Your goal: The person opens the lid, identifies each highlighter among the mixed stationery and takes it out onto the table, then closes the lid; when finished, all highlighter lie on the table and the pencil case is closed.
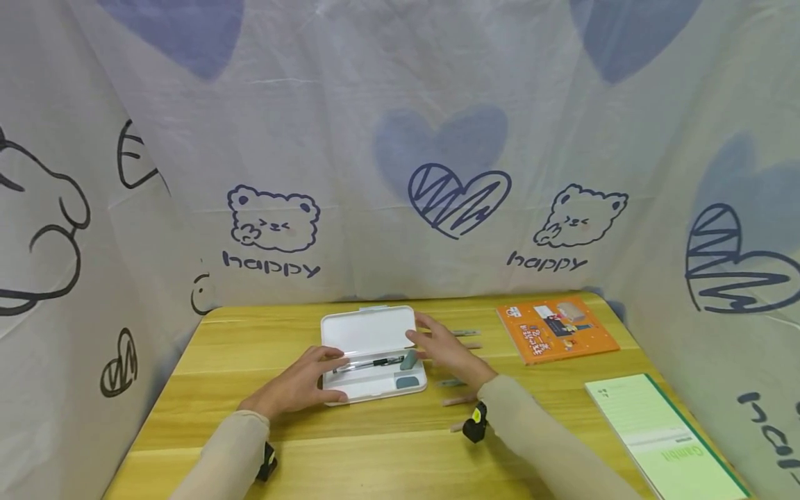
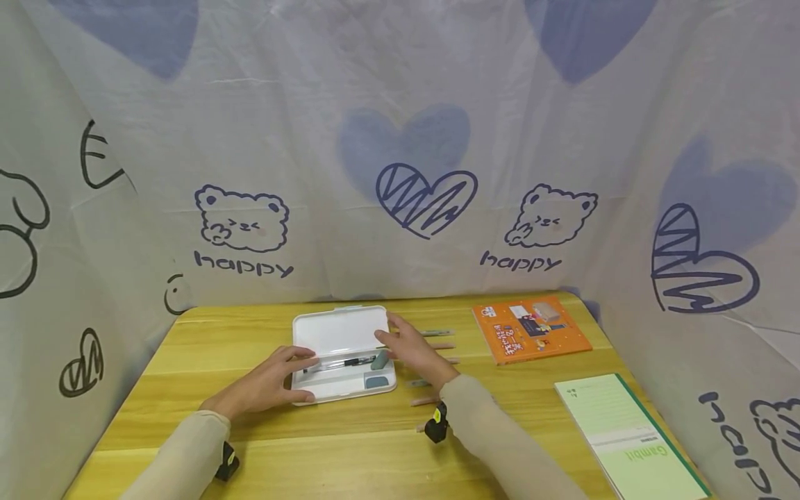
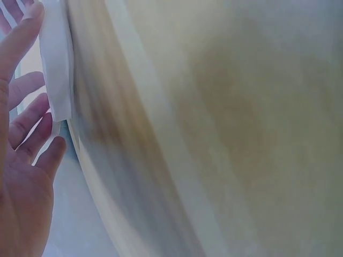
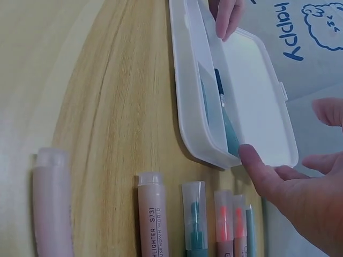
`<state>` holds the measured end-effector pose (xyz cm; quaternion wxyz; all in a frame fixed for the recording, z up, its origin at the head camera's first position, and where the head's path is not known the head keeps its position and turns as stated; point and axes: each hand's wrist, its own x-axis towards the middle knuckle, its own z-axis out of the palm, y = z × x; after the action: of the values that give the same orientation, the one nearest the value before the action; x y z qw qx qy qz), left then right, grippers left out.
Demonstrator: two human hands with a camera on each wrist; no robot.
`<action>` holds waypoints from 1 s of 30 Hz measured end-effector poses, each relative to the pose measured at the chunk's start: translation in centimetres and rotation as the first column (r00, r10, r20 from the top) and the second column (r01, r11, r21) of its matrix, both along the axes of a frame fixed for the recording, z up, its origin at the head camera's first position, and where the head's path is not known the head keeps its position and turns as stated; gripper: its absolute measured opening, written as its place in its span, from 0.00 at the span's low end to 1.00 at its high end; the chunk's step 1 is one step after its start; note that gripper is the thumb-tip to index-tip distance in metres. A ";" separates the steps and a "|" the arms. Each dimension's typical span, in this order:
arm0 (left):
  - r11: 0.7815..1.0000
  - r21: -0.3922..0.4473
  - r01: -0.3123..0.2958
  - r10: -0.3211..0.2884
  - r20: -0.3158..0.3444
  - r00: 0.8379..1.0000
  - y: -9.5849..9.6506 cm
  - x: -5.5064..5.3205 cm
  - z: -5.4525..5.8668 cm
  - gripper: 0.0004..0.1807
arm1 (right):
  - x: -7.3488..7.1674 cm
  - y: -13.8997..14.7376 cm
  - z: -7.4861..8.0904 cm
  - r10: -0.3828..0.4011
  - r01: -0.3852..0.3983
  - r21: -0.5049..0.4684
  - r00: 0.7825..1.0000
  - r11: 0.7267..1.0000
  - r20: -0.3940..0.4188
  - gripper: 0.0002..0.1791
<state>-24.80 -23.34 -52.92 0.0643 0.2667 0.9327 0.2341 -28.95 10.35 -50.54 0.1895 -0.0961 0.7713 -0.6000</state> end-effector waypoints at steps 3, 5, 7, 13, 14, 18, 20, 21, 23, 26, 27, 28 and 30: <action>1.000 0.000 0.010 -0.010 -0.037 0.999 0.1 0.1 0.0 0.44 | -0.1 0.0 0.1 0.001 -0.001 -0.013 1.000 1.000 0.010 0.43; 1.000 0.002 0.015 -0.015 -0.068 0.998 0.2 0.3 0.0 0.43 | -0.1 0.0 0.1 0.007 -0.007 -0.021 1.000 1.000 0.016 0.43; 1.000 0.001 0.011 -0.011 -0.101 0.995 0.2 0.4 -0.1 0.44 | -0.1 0.0 0.1 0.012 -0.011 -0.020 1.000 1.000 0.023 0.44; 0.997 0.041 -0.072 0.076 -0.131 0.988 0.6 1.0 -0.3 0.53 | -0.2 0.2 -0.1 0.008 -0.009 0.020 0.999 1.000 0.053 0.46; 0.995 0.056 -0.086 0.092 -0.124 0.988 0.7 1.1 -0.3 0.55 | -0.2 0.3 -0.1 0.004 -0.005 0.019 0.998 1.000 0.057 0.46; 0.986 0.090 -0.138 0.144 -0.070 0.987 0.9 1.2 -0.3 0.65 | -0.4 0.5 0.0 -0.029 0.028 0.014 0.997 1.000 0.066 0.47; 0.982 0.108 -0.155 0.160 -0.037 0.986 0.9 1.2 -0.2 0.68 | -0.5 0.5 -0.1 -0.042 0.042 -0.005 0.997 0.999 0.066 0.47; 0.980 0.114 -0.160 0.164 -0.026 0.986 1.0 1.2 -0.1 0.70 | -0.5 0.4 -0.1 -0.051 0.052 -0.012 0.996 0.999 0.070 0.46; 0.977 0.133 -0.164 0.169 -0.021 0.985 1.1 1.2 0.0 0.71 | -0.5 0.3 -0.1 -0.072 0.076 -0.046 0.995 0.996 0.071 0.44; 0.973 0.159 -0.165 0.174 -0.042 0.984 1.0 1.5 0.2 0.71 | -0.5 0.2 -0.1 -0.117 0.124 -0.080 0.989 0.989 0.089 0.39; 0.970 0.173 -0.168 0.180 -0.055 0.982 0.9 1.6 0.3 0.70 | -0.5 0.2 -0.1 -0.128 0.136 -0.091 0.988 0.986 0.091 0.38; 0.966 0.192 -0.171 0.187 -0.067 0.980 0.8 1.7 0.4 0.69 | -0.4 0.2 0.0 -0.136 0.145 -0.099 0.987 0.984 0.089 0.38; 0.958 0.227 -0.177 0.203 -0.099 0.974 0.7 1.9 0.7 0.62 | -0.3 0.3 0.1 -0.136 0.141 -0.088 0.988 0.986 0.070 0.38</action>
<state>-22.92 -22.68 -52.20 -0.0450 0.1948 0.9251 0.3228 -29.23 10.61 -50.48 0.1671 -0.0318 0.7412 -0.6494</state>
